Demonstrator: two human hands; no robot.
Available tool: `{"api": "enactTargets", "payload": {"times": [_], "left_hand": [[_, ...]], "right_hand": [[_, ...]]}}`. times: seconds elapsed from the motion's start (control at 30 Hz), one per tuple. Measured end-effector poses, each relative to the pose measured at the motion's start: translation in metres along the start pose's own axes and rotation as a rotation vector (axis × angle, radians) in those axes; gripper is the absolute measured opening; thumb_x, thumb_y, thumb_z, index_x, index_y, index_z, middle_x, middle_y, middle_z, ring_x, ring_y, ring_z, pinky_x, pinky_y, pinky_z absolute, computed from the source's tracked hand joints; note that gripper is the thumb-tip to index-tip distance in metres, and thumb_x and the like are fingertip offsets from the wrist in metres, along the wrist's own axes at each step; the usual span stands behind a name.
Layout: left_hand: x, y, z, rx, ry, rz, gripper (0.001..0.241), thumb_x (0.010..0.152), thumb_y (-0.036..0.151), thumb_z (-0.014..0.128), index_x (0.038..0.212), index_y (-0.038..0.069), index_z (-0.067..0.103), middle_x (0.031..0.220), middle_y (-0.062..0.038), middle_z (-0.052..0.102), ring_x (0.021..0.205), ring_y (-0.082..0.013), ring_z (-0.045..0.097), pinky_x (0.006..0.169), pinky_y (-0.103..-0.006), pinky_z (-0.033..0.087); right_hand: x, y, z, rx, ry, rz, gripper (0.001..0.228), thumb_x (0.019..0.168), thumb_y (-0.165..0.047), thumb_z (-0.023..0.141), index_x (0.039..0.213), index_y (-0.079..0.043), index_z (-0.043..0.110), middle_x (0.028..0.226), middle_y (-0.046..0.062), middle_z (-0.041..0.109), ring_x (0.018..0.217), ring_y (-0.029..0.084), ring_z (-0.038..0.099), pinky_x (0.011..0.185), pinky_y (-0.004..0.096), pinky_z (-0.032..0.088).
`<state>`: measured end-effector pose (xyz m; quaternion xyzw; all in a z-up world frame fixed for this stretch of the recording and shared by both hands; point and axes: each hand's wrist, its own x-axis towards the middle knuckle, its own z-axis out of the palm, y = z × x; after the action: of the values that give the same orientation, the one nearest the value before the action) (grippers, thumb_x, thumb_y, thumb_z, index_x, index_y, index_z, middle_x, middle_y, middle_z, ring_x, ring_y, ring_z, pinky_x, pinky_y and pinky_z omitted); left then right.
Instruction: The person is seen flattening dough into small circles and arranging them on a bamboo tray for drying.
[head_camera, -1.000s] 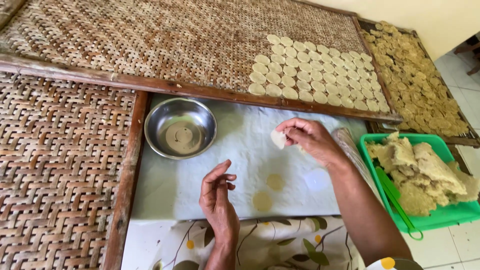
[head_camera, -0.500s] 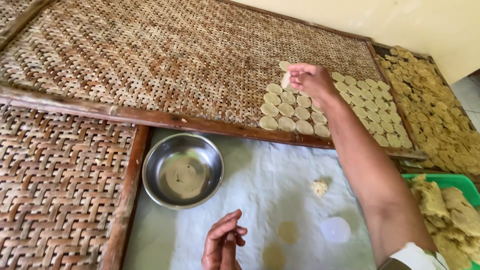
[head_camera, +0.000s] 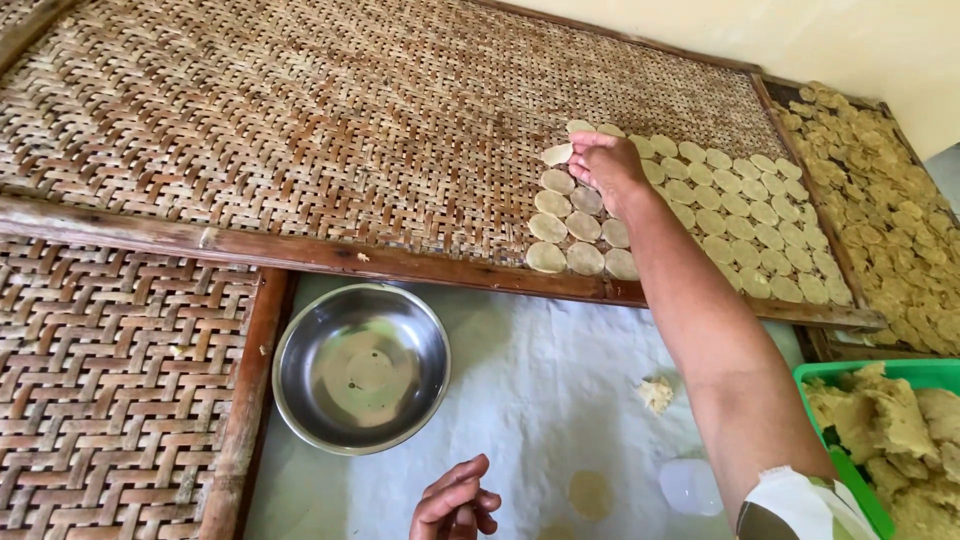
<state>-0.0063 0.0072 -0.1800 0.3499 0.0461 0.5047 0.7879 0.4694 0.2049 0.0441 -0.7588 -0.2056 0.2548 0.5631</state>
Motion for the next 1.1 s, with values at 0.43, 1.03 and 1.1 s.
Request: {"api": "enactTargets", "payload": {"times": [0.43, 1.03, 1.1], "left_hand": [[-0.003, -0.003, -0.007, -0.019, -0.010, -0.020, 0.029, 0.105, 0.019, 0.062, 0.129, 0.002, 0.062, 0.144, -0.027, 0.057, 0.101, -0.0272, 0.071, 0.071, -0.0353, 0.060], [0.001, 0.016, 0.012, 0.032, 0.049, -0.075, 0.024, 0.104, 0.017, 0.060, 0.123, 0.002, 0.064, 0.141, -0.025, 0.059, 0.097, -0.0258, 0.071, 0.069, -0.0349, 0.057], [-0.001, 0.012, 0.010, 0.036, 0.064, -0.069, 0.024, 0.104, 0.017, 0.060, 0.122, 0.002, 0.064, 0.140, -0.025, 0.060, 0.097, -0.0258, 0.071, 0.068, -0.0349, 0.057]], "right_hand": [[0.002, -0.027, 0.025, 0.011, -0.042, -0.043, 0.025, 0.096, -0.010, 0.064, 0.119, -0.004, 0.071, 0.111, 0.014, 0.075, 0.097, 0.017, 0.076, 0.087, 0.029, 0.061], [0.011, -0.007, -0.007, -0.210, 0.051, 0.000, 0.019, 0.096, -0.010, 0.067, 0.112, -0.005, 0.073, 0.109, 0.013, 0.075, 0.093, 0.015, 0.076, 0.078, 0.025, 0.061], [0.003, -0.021, 0.001, -0.194, 0.037, -0.038, 0.019, 0.095, -0.010, 0.068, 0.112, -0.005, 0.074, 0.107, 0.014, 0.075, 0.091, 0.015, 0.075, 0.077, 0.024, 0.061]]}}
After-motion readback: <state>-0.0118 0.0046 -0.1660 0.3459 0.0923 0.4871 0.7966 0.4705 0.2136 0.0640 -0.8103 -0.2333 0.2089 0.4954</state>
